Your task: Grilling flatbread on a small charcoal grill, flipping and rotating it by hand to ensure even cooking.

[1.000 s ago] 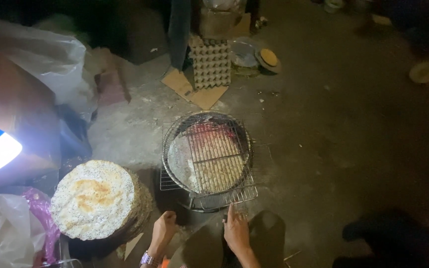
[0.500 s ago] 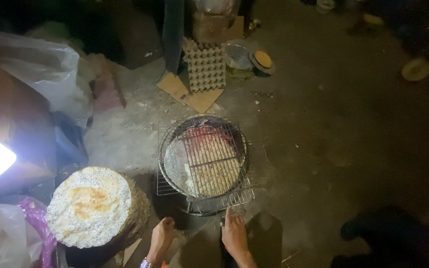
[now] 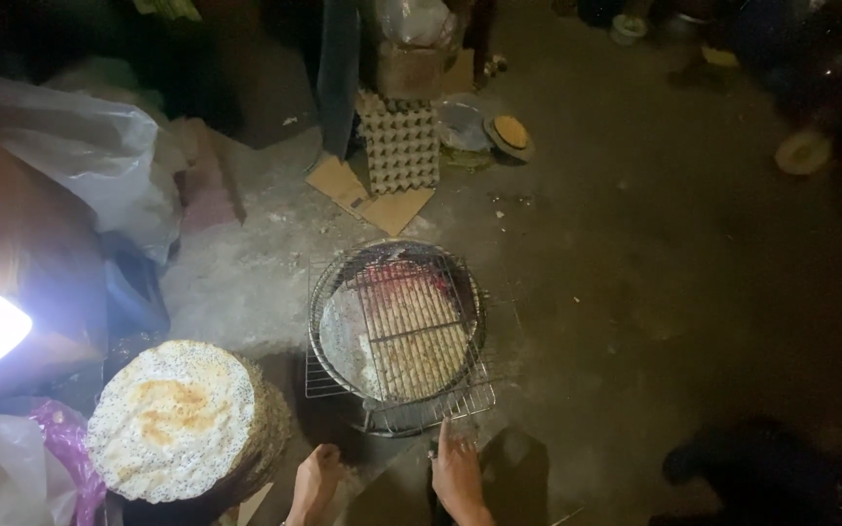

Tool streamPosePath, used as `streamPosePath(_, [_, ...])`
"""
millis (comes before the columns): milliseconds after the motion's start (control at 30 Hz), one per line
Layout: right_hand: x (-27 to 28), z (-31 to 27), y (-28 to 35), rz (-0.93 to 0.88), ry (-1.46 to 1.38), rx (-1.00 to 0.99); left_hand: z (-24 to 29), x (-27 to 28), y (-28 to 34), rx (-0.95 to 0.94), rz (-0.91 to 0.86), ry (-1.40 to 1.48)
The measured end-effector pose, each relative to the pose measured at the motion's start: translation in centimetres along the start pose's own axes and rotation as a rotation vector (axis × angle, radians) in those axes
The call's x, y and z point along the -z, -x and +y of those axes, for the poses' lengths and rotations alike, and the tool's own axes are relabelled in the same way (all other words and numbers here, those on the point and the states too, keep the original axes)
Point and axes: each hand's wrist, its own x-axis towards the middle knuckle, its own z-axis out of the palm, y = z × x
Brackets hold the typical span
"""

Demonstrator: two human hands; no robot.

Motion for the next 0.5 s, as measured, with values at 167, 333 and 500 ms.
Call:
streamPosePath(167, [-0.8, 0.4, -0.1, 0.067, -0.064, 0.041, 3.1, 1.1, 1.6, 0.324, -0.108, 0.096])
streamPosePath(333, [-0.7, 0.7, -0.5, 0.044, 0.022, 0.052, -2.5, -1.7, -3.3, 0.149, -0.142, -0.058])
streamPosePath(500, [-0.1, 0.6, -0.6, -0.068, -0.02, 0.009, -3.6, -2.9, -4.2, 0.199, -0.159, -0.12])
